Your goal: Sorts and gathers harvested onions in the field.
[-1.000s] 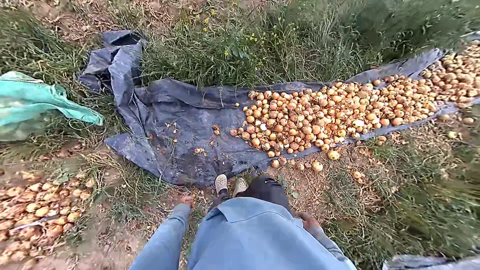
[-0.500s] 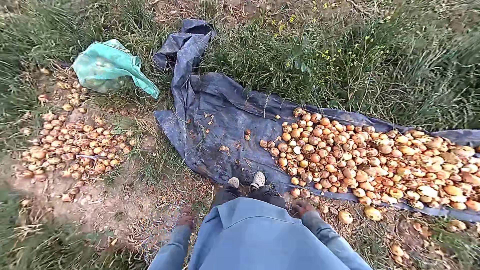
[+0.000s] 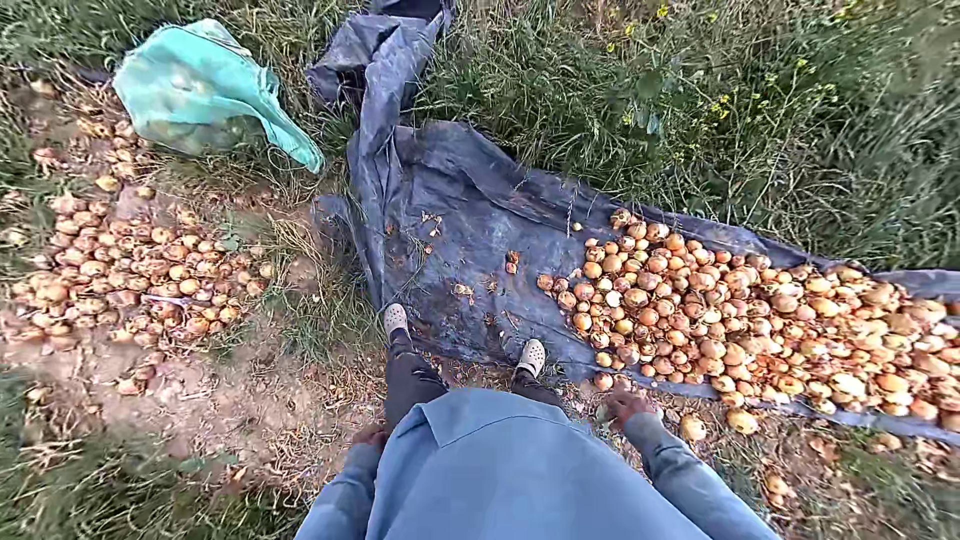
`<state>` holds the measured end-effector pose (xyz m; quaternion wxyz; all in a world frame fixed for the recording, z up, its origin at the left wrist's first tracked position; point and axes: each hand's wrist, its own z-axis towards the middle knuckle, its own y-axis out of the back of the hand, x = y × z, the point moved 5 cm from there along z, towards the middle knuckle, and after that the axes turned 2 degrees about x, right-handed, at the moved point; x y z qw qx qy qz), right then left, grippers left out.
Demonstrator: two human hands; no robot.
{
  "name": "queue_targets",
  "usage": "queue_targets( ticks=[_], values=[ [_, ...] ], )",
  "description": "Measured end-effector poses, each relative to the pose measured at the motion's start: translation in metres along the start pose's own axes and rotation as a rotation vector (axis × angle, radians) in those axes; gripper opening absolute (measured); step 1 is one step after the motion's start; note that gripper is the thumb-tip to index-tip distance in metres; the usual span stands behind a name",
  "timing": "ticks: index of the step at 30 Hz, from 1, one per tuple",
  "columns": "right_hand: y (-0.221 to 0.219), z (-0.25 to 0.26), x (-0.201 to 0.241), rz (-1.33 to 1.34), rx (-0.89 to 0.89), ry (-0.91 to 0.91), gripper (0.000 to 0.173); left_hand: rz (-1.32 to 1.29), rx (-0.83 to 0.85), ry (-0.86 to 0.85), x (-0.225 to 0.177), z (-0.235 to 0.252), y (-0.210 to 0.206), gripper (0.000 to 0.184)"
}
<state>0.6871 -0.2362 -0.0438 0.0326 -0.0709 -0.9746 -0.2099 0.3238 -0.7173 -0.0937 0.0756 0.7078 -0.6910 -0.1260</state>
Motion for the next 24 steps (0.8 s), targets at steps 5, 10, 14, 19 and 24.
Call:
queue_targets(
  ticks=[5, 10, 14, 19, 24],
  values=[
    [-0.104, -0.062, 0.092, 0.003, 0.029, -0.100, 0.036, -0.438, -0.046, -0.007, 0.046, 0.062, 0.144, 0.034],
    [-0.174, -0.103, 0.211, -0.296, 0.203, 0.002, 0.040, -0.587, -0.179, 0.006, 0.075, 0.078, 0.287, 0.034],
    [-0.174, -0.131, 0.266, 0.084, 0.120, 0.018, 0.033, -0.654, -0.169, -0.044, 0.070, 0.097, 0.323, 0.033],
    [-0.169, -0.142, 0.301, 0.182, -0.011, 0.022, 0.029, -0.544, 0.025, 0.002, 0.068, 0.090, 0.307, 0.034],
    [-0.213, -0.115, 0.304, 0.215, 0.033, 0.007, 0.030, -0.456, 0.066, 0.022, 0.077, 0.095, 0.323, 0.036]
  ],
)
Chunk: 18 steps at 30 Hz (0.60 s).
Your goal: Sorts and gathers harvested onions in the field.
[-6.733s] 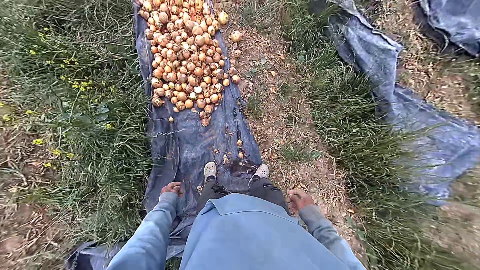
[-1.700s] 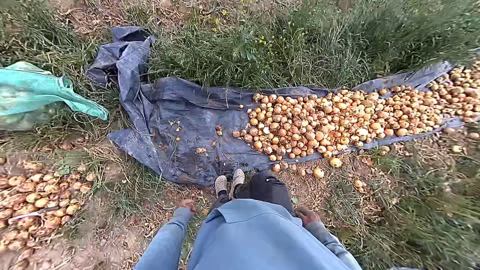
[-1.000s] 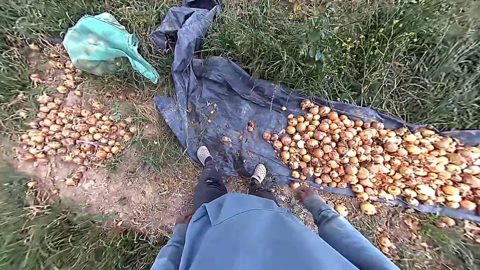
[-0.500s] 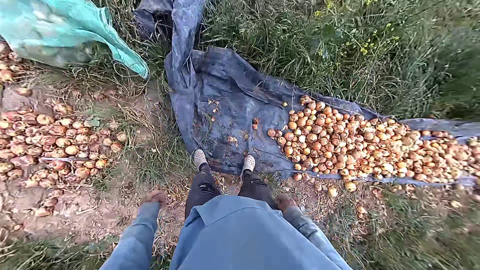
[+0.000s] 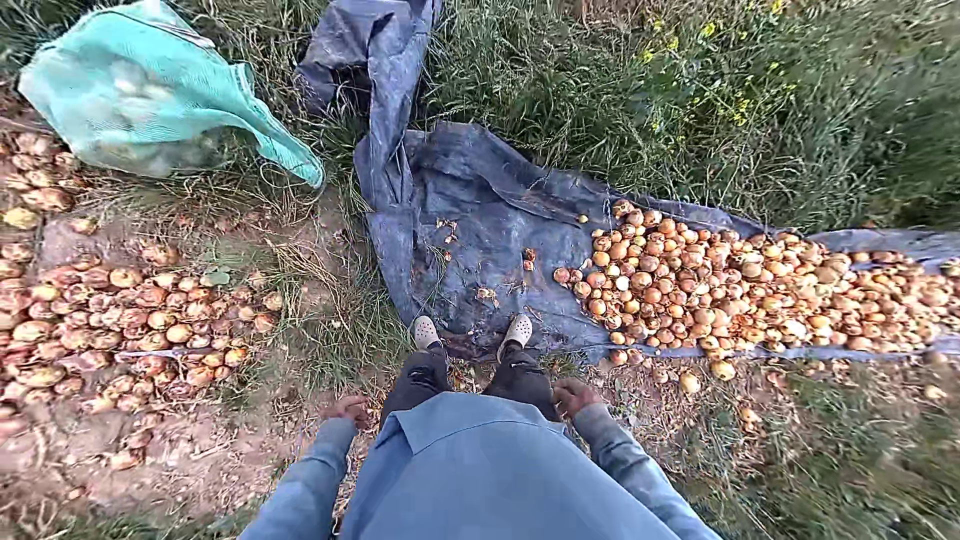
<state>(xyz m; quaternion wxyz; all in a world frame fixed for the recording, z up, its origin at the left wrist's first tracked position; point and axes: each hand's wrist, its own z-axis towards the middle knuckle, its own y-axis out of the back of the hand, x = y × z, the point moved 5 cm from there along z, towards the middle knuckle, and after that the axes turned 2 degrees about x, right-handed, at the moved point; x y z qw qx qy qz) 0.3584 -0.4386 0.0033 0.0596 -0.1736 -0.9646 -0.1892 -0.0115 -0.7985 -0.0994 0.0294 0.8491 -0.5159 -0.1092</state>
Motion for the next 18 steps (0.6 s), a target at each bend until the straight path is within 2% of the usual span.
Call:
queue_targets(
  ticks=[4, 7, 10, 14, 16, 18],
  values=[
    [-0.027, 0.022, -0.017, 0.116, 0.000, -0.007, 0.029, -0.021, -0.123, -0.070, -0.010, 0.015, 0.043, 0.035],
    [-0.035, 0.007, -0.031, 0.101, 0.057, -0.036, 0.030, 0.004, -0.191, -0.107, -0.036, 0.004, 0.055, 0.033],
    [-0.033, 0.001, -0.050, 0.095, 0.108, -0.042, 0.030, -0.014, -0.177, -0.153, -0.080, -0.004, 0.041, 0.032],
    [-0.033, 0.002, -0.100, 0.097, 0.089, -0.125, 0.033, 0.007, -0.145, -0.213, -0.119, -0.027, 0.009, 0.031],
    [-0.032, 0.010, -0.115, 0.063, 0.090, -0.152, 0.033, 0.027, -0.113, -0.247, -0.124, -0.036, -0.003, 0.032],
    [-0.027, 0.020, -0.118, -0.014, 0.128, -0.163, 0.034, 0.018, -0.108, -0.279, -0.112, -0.039, -0.011, 0.031]
  ],
)
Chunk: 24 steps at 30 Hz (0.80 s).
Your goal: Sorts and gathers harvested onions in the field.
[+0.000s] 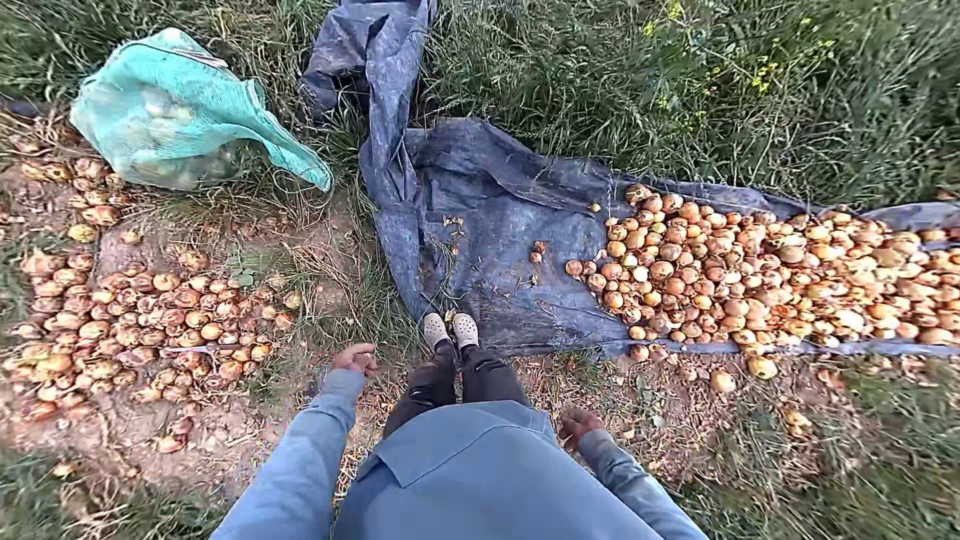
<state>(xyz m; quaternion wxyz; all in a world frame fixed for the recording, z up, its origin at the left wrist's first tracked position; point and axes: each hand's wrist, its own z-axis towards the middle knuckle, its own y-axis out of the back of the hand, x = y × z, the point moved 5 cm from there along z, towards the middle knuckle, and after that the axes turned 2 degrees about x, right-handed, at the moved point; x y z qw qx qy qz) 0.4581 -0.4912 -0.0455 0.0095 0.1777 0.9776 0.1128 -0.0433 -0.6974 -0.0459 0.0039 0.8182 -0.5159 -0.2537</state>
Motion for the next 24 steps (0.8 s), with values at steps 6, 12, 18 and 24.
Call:
queue_targets(
  ticks=[6, 12, 18, 24],
  values=[
    [0.039, -0.006, 0.035, 0.086, -0.090, 0.044, 0.034, 0.053, 0.010, 0.221, 0.091, -0.033, 0.006, 0.035],
    [0.034, -0.020, 0.092, 0.117, -0.143, 0.108, 0.032, 0.253, 0.078, 0.275, 0.138, -0.030, 0.048, 0.033],
    [-0.066, -0.028, 0.111, 0.125, -0.105, 0.054, 0.032, 0.116, 0.055, 0.199, 0.085, 0.012, 0.109, 0.035],
    [-0.152, -0.070, 0.122, -0.020, -0.049, 0.136, 0.033, 0.101, 0.035, 0.147, 0.042, 0.045, 0.162, 0.032]
  ],
)
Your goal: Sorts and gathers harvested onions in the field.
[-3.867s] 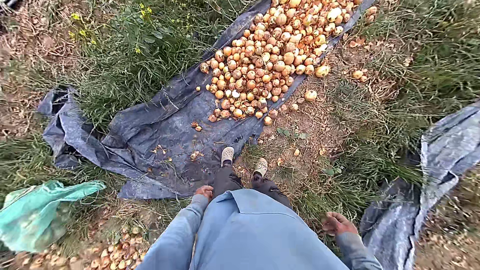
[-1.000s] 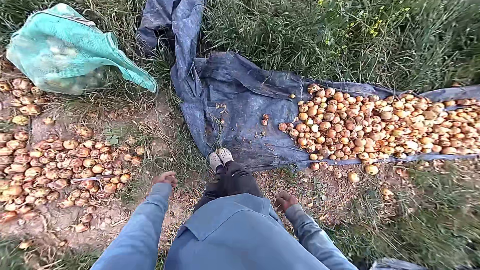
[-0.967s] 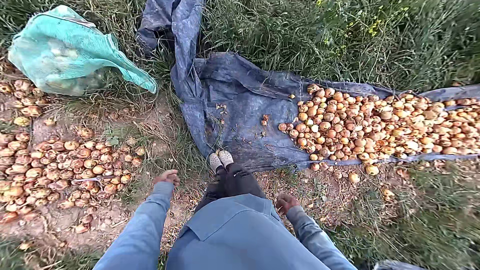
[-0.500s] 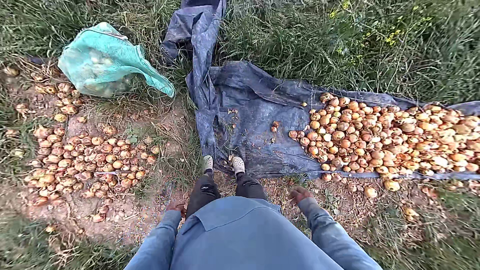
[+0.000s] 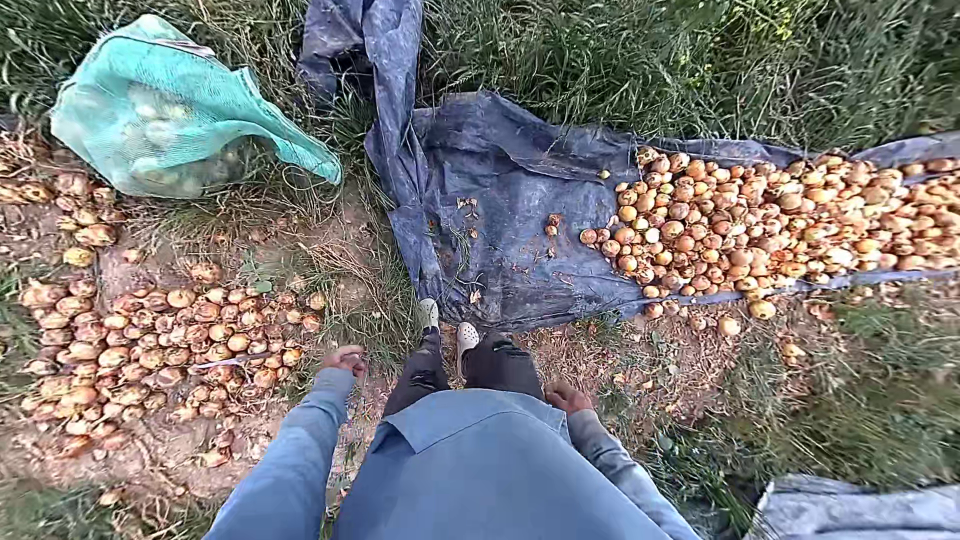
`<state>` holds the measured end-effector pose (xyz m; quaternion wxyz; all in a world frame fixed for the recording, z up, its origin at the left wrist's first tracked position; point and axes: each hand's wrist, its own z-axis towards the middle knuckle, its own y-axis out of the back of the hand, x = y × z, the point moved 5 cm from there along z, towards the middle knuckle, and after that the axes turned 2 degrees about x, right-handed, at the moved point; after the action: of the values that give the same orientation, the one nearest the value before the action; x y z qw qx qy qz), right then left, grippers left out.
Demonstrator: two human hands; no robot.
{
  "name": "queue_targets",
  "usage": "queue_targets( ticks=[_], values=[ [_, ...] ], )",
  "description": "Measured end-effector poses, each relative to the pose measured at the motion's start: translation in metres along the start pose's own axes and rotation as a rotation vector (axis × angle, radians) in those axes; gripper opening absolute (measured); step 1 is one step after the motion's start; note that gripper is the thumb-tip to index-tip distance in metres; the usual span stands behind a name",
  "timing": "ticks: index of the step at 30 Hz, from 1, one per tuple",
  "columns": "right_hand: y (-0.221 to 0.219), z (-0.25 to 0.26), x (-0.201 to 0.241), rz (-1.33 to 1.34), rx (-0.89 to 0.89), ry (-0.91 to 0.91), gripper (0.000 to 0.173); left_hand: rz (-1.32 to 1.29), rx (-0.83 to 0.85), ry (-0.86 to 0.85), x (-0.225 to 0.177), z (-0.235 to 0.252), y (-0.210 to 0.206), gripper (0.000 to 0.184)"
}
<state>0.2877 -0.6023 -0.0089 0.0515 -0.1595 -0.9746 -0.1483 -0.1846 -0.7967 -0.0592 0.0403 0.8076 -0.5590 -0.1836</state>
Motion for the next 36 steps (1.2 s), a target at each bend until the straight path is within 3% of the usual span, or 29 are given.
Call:
queue_targets(
  ticks=[4, 8, 14, 18, 23, 26, 30, 33, 36],
  values=[
    [-0.012, -0.024, -0.006, 0.267, -0.108, -0.064, 0.027, 0.173, 0.056, 0.029, 0.015, 0.034, 0.009, 0.034],
    [-0.034, -0.039, -0.040, 0.460, -0.161, -0.198, 0.026, 0.382, 0.147, 0.045, 0.020, 0.060, -0.003, 0.034],
    [-0.071, -0.049, -0.069, 0.101, -0.009, -0.295, 0.034, 0.218, 0.195, -0.041, -0.050, 0.047, -0.022, 0.034],
    [-0.056, -0.041, -0.055, 0.025, 0.012, -0.263, 0.039, 0.157, 0.158, -0.112, -0.067, 0.035, -0.006, 0.032],
    [-0.001, -0.060, 0.006, 0.385, -0.226, -0.087, 0.029, 0.166, 0.092, -0.060, -0.030, 0.039, 0.020, 0.033],
    [0.006, -0.072, 0.013, 0.455, -0.264, -0.003, 0.028, 0.271, 0.093, 0.012, 0.010, 0.037, 0.026, 0.035],
    [-0.004, -0.065, -0.014, 0.543, -0.273, 0.013, 0.026, 0.373, 0.093, 0.013, 0.018, 0.038, 0.011, 0.034],
    [-0.010, -0.058, -0.055, 0.642, -0.314, -0.046, 0.026, 0.282, 0.093, -0.049, 0.007, 0.021, -0.009, 0.033],
    [0.010, -0.044, -0.089, 0.441, -0.267, -0.121, 0.032, 0.221, 0.085, -0.165, -0.034, -0.010, -0.034, 0.032]
  ],
)
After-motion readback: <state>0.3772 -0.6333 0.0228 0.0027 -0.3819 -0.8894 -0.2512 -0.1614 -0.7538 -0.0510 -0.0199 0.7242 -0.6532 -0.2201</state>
